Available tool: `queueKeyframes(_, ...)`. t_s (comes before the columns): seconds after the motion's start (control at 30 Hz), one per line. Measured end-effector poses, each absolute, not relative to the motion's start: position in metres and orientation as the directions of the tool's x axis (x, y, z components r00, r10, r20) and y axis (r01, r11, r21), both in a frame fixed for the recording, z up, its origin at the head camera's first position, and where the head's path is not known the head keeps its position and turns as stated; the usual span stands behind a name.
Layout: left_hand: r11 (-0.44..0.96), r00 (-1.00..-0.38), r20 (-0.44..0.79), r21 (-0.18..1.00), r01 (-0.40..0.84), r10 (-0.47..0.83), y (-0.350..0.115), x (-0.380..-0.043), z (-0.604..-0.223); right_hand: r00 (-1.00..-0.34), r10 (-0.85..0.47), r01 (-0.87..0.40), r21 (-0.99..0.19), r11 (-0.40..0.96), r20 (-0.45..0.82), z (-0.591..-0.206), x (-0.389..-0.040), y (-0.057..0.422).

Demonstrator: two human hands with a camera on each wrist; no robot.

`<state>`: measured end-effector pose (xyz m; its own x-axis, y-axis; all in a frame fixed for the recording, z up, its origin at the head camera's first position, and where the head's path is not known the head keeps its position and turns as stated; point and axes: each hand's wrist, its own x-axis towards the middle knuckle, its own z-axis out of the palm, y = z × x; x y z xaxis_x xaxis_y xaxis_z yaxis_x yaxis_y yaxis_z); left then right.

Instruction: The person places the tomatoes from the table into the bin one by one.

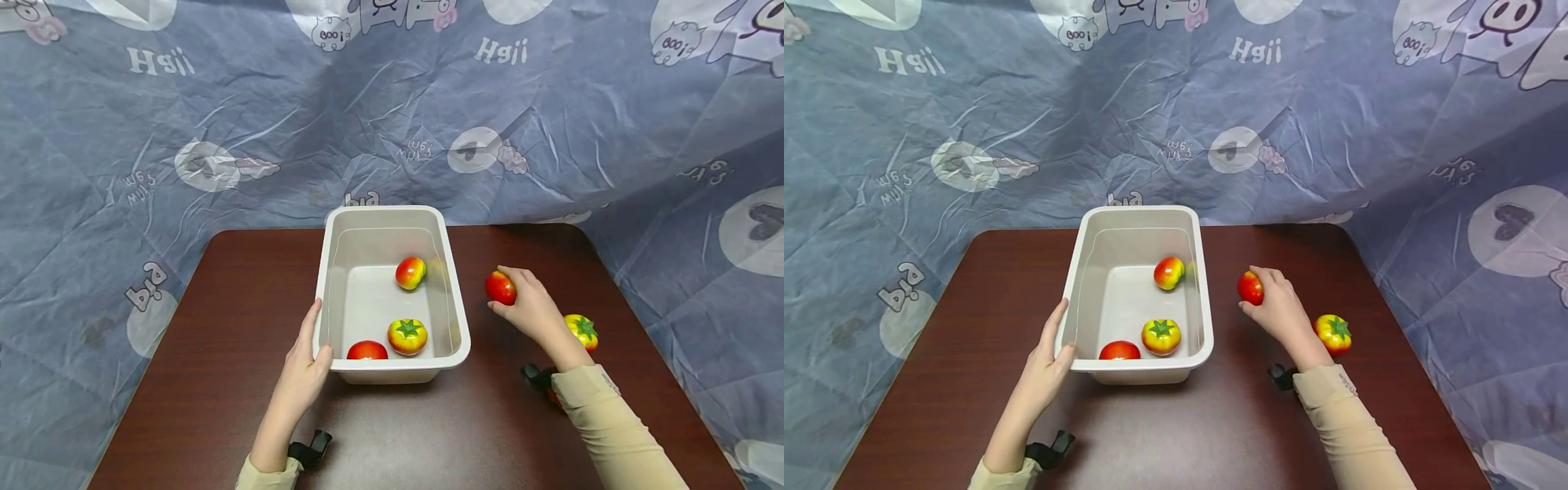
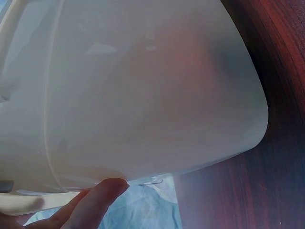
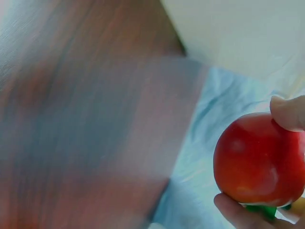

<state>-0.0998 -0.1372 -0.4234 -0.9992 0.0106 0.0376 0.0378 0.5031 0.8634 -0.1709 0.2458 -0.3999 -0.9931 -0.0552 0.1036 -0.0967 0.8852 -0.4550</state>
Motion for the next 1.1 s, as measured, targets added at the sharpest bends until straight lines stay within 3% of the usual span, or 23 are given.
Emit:
queueKeyframes(0.47, 0.510, -0.999, 0.038, 0.859, 0.038, 0.011, -0.138, -0.100, -0.423, -0.951, -0.116, -0.249, -0.483, 0.839, 0.287, -0.358, -0.170, 0.210)
queueKeyframes(1.1, 0.500, -0.999, 0.033, 0.865, 0.039, 0.020, -0.139, -0.100, -0.423, -0.911, -0.212, -0.375, -0.497, 0.783, 0.353, -0.334, -0.169, 0.178)
